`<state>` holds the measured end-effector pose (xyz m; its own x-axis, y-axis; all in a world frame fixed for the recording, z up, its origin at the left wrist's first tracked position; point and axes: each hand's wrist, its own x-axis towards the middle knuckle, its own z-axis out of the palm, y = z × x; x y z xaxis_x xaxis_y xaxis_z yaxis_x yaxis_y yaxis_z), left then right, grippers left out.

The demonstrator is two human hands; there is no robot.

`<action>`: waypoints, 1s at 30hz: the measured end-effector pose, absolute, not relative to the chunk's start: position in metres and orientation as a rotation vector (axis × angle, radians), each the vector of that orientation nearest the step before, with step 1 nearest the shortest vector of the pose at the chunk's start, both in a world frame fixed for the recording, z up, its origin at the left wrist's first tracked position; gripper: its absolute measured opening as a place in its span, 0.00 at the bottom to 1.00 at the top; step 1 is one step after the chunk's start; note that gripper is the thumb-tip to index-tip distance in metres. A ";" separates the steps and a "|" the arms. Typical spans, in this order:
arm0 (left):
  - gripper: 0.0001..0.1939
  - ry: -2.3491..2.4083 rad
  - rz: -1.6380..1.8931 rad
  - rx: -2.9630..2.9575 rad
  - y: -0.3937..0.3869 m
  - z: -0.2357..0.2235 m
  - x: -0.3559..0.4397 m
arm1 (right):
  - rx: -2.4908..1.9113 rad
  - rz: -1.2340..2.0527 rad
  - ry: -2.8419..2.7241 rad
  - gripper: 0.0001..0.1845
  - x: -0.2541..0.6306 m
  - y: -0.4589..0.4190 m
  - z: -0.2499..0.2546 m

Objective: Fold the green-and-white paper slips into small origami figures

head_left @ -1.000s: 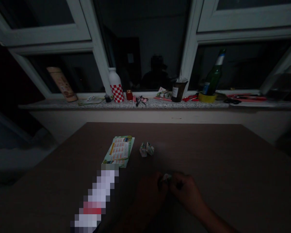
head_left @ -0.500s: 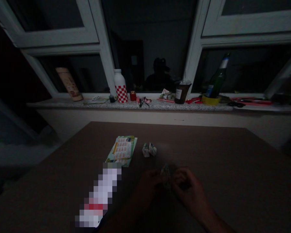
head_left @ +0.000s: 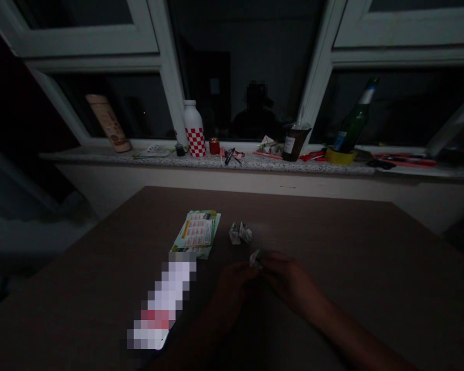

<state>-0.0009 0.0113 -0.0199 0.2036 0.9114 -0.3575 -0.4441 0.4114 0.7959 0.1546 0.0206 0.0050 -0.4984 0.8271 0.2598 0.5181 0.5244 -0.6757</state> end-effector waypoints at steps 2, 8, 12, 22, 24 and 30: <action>0.11 0.888 1.035 0.590 0.013 -0.021 -0.003 | -1.113 0.699 -2.212 0.08 0.150 0.024 0.006; 0.10 0.858 1.074 0.442 0.025 -0.027 -0.002 | -1.157 0.667 -2.210 0.09 0.140 0.034 0.010; 0.15 0.892 1.174 0.506 0.033 -0.027 -0.001 | -1.180 0.604 -2.225 0.11 0.134 0.046 0.014; 0.18 1.039 1.317 0.606 0.042 -0.033 -0.007 | -1.323 0.523 -2.293 0.11 0.133 0.103 0.020; 0.17 1.061 1.326 0.612 0.041 -0.034 -0.007 | -1.356 0.519 -2.322 0.10 0.134 0.116 0.019; 0.15 1.100 1.331 0.637 0.036 -0.031 -0.006 | -1.433 0.524 -2.419 0.07 0.129 0.134 0.014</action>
<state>-0.0064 0.0359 -0.0309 -0.1149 0.9590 -0.2590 -0.4355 0.1857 0.8808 0.1293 0.1344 0.0135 -0.4684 0.8818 0.0548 0.7801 0.4419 -0.4429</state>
